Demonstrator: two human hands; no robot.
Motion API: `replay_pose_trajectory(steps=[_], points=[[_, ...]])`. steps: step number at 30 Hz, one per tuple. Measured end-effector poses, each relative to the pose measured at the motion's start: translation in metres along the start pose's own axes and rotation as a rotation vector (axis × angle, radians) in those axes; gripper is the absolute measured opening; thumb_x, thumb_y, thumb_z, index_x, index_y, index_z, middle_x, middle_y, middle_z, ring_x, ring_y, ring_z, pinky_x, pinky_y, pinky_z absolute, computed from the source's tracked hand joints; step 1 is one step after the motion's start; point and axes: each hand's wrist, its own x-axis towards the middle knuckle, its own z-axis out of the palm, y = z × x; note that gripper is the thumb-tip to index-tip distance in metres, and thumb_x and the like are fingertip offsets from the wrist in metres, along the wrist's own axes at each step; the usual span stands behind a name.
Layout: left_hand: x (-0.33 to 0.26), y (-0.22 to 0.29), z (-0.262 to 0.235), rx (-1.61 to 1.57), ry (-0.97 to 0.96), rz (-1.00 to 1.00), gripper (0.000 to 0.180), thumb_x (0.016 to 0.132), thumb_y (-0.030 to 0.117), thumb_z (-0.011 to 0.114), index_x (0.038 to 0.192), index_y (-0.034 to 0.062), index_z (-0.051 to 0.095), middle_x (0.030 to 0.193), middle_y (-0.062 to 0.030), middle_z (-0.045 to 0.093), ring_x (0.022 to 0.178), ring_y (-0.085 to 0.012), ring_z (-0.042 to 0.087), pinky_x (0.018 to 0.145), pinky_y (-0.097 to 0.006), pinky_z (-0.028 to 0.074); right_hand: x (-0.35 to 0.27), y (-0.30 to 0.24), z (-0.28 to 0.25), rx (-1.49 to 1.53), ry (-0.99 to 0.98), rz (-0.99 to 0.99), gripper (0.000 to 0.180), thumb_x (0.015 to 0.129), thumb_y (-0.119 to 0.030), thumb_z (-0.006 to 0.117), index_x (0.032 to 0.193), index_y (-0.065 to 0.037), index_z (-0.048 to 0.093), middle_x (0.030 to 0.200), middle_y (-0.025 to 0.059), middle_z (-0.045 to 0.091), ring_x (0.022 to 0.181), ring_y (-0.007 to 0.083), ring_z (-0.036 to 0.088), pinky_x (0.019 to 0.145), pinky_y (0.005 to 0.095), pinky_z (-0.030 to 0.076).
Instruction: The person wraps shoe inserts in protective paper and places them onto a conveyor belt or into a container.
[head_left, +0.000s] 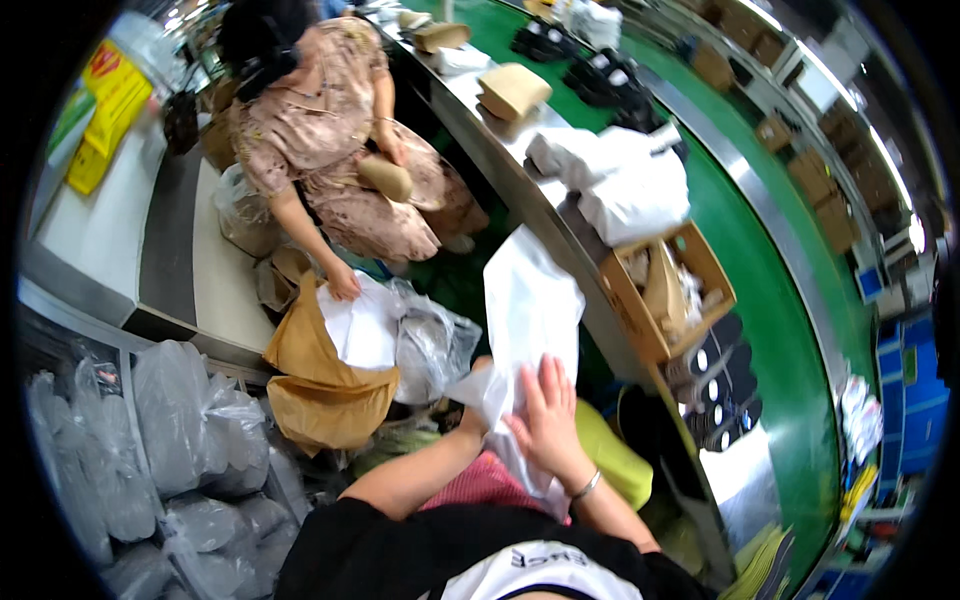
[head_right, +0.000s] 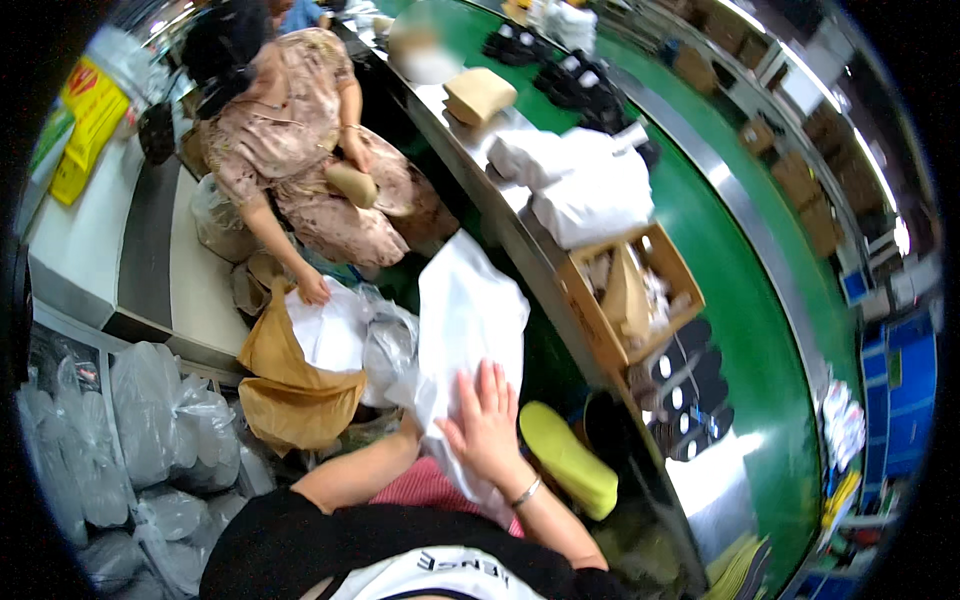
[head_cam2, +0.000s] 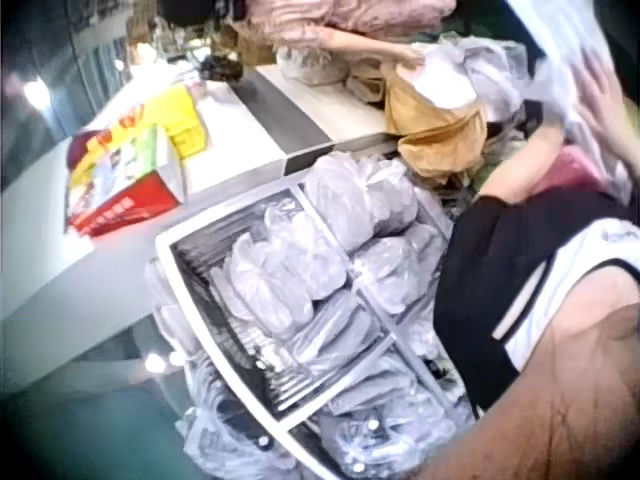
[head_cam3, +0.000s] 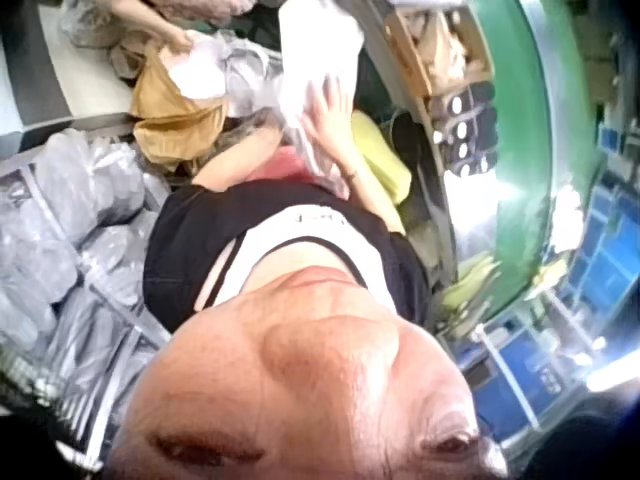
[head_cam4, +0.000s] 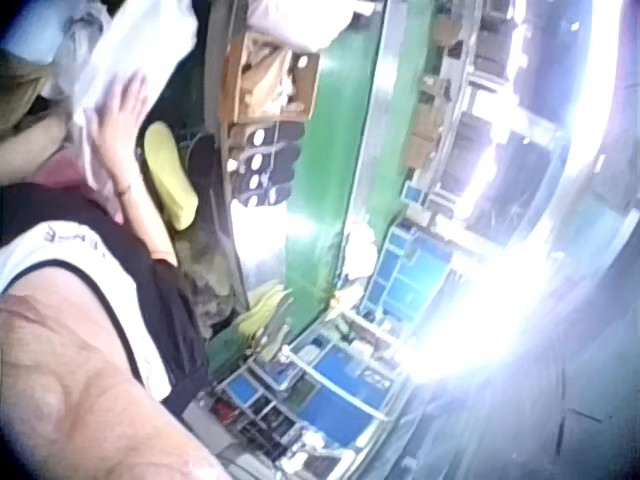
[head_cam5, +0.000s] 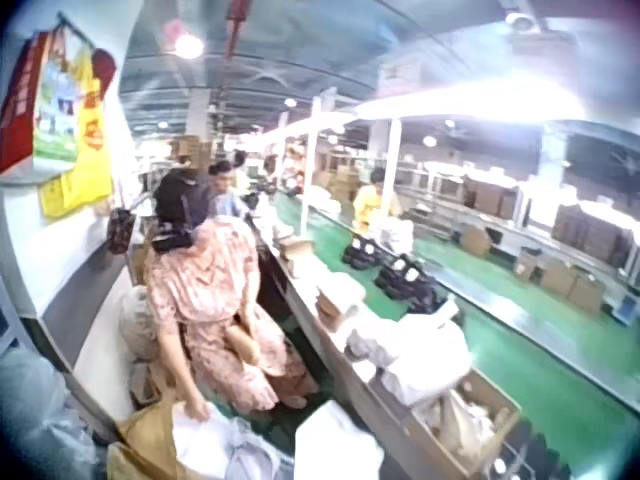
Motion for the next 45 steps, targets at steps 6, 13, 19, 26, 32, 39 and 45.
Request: replay_pose_trajectory(steps=[6,13,19,26,32,39,45], points=[[-0.049,0.057,0.132,-0.082,-0.093,-0.173,0.029,0.081,0.018,0.060,0.096,0.0034,0.040,0.091,-0.0067,0.053,0.078,-0.0100,0.053,0.067,-0.023,0.047,-0.079,0.051,-0.053,0.088,0.280,0.217,0.063,0.077,-0.030,0.058,0.127,-0.003,0.032,0.133,0.0245,0.022,0.122,0.0399,0.023,0.098,0.0460,0.022],[-0.097,0.052,0.192,-0.018,-0.361,-0.209,0.023,0.086,0.020,0.051,0.098,0.0026,0.041,0.098,-0.0088,0.053,0.082,-0.0132,0.054,0.071,-0.026,0.048,-0.168,0.045,-0.099,-0.098,0.456,0.302,0.065,0.075,-0.037,0.060,0.127,-0.007,0.035,0.135,0.0240,0.020,0.125,0.0383,0.019,0.100,0.0479,0.015],[-0.133,0.038,0.209,-0.081,-0.667,-0.407,0.035,0.087,0.030,0.047,0.108,0.0037,0.038,0.104,-0.0091,0.050,0.090,-0.0160,0.051,0.079,-0.032,0.044,-0.215,0.023,-0.127,-0.274,0.320,0.256,0.069,0.075,-0.057,0.048,0.125,-0.011,0.040,0.135,0.0192,0.025,0.127,0.0348,0.019,0.101,0.0483,0.008],[-0.154,0.038,0.222,-0.060,-0.785,-0.498,0.042,0.086,0.036,0.045,0.113,0.0050,0.035,0.108,-0.0089,0.048,0.094,-0.0170,0.048,0.082,-0.034,0.040,-0.256,0.025,-0.137,-0.036,0.812,0.373,0.043,0.080,-0.016,0.053,0.119,-0.004,0.044,0.132,0.0200,0.029,0.120,0.0335,0.033,0.096,0.0422,0.026],[-0.161,0.034,0.236,-0.020,-0.888,-0.557,0.048,0.085,0.040,0.043,0.117,0.0061,0.032,0.111,-0.0088,0.046,0.098,-0.0178,0.045,0.086,-0.035,0.037,-0.270,0.030,-0.137,-0.219,0.940,0.534,0.030,0.076,-0.002,0.051,0.105,0.002,0.052,0.115,0.0186,0.048,0.108,0.0316,0.044,0.091,0.0369,0.035],[-0.161,0.016,0.261,0.015,-1.008,-0.660,0.056,0.084,0.046,0.040,0.122,0.0074,0.028,0.115,-0.0086,0.044,0.103,-0.0188,0.042,0.089,-0.037,0.032,-0.286,0.040,-0.134,-0.091,1.032,0.814,0.037,0.073,-0.017,0.061,0.106,-0.006,0.052,0.117,0.0133,0.045,0.104,0.0299,0.044,0.093,0.0409,0.027],[-0.160,0.004,0.281,0.024,-1.097,-0.724,0.062,0.083,0.051,0.038,0.126,0.0085,0.025,0.119,-0.0085,0.042,0.107,-0.0197,0.039,0.092,-0.039,0.029,-0.311,0.037,-0.136,1.482,1.133,0.537,0.092,0.064,-0.037,0.074,0.130,-0.003,0.020,0.122,0.0093,0.038,0.113,0.0180,0.037,0.095,0.0295,0.031]])
